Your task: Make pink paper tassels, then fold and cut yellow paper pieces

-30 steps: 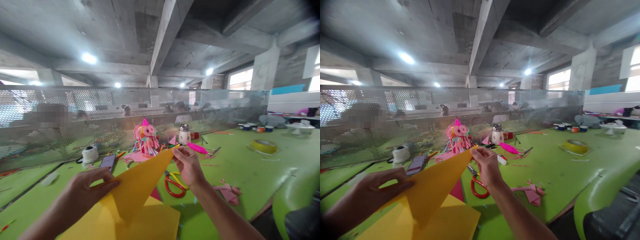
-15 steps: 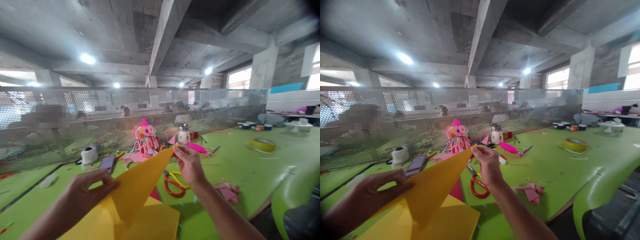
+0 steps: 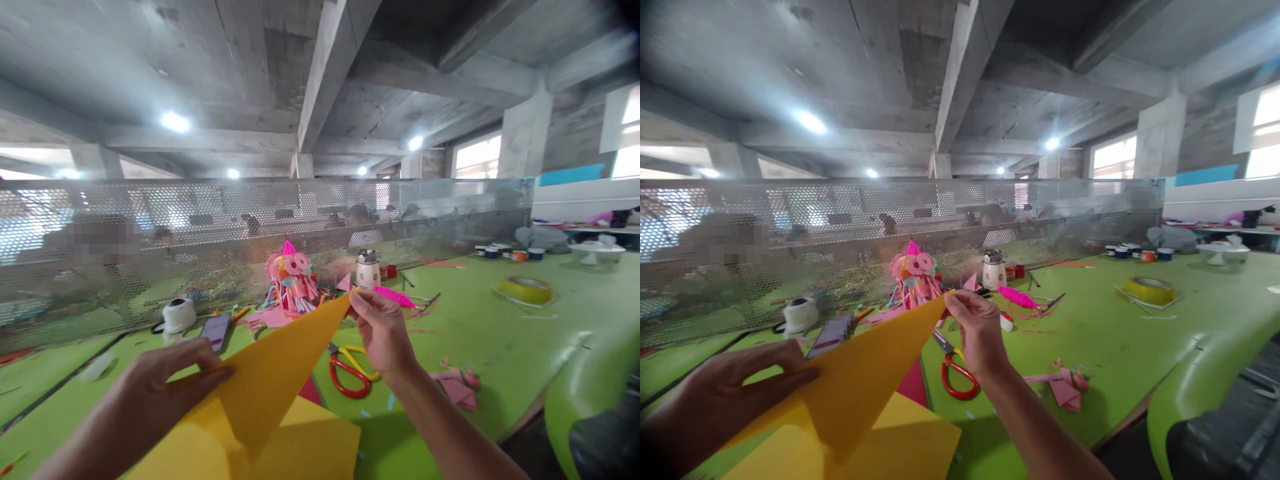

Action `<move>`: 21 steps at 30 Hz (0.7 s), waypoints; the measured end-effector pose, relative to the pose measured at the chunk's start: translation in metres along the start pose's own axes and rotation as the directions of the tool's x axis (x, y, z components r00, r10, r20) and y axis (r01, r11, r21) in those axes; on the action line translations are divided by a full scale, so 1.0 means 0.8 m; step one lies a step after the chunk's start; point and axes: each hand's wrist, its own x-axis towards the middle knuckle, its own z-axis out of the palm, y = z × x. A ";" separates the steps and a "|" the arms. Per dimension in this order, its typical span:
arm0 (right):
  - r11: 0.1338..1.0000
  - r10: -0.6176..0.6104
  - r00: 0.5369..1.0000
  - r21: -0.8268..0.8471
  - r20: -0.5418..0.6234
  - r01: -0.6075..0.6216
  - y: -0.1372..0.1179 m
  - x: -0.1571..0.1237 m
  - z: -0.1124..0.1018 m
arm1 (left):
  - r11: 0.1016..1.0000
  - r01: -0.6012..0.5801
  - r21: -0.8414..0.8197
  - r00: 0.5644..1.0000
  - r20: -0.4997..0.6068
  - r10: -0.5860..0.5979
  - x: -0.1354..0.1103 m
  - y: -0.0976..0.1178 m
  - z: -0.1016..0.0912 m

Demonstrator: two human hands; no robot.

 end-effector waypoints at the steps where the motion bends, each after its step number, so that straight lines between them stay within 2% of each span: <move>1: 1.000 -0.012 1.000 -0.006 -0.013 0.011 -0.001 0.000 0.000 | 1.000 -0.008 -0.004 1.000 0.001 0.008 0.000 0.001 -0.001; 7: 0.985 -0.128 0.989 -0.128 -0.073 0.118 -0.008 -0.001 0.000 | 0.998 -0.065 -0.002 0.997 -0.034 0.065 0.007 0.011 -0.007; 13: 0.981 -0.126 0.990 -0.157 -0.068 0.114 -0.011 -0.002 -0.003 | 0.999 -0.023 0.023 0.999 -0.037 0.024 0.010 0.012 -0.016; 17: 0.990 -0.103 0.994 -0.098 -0.039 0.099 -0.017 -0.004 0.002 | 0.999 0.047 0.007 0.999 0.001 -0.047 0.006 0.006 -0.025; 21: 0.997 -0.079 0.997 0.012 -0.004 0.079 -0.024 -0.005 0.009 | 0.996 0.044 0.078 0.998 0.030 -0.046 0.004 -0.005 -0.029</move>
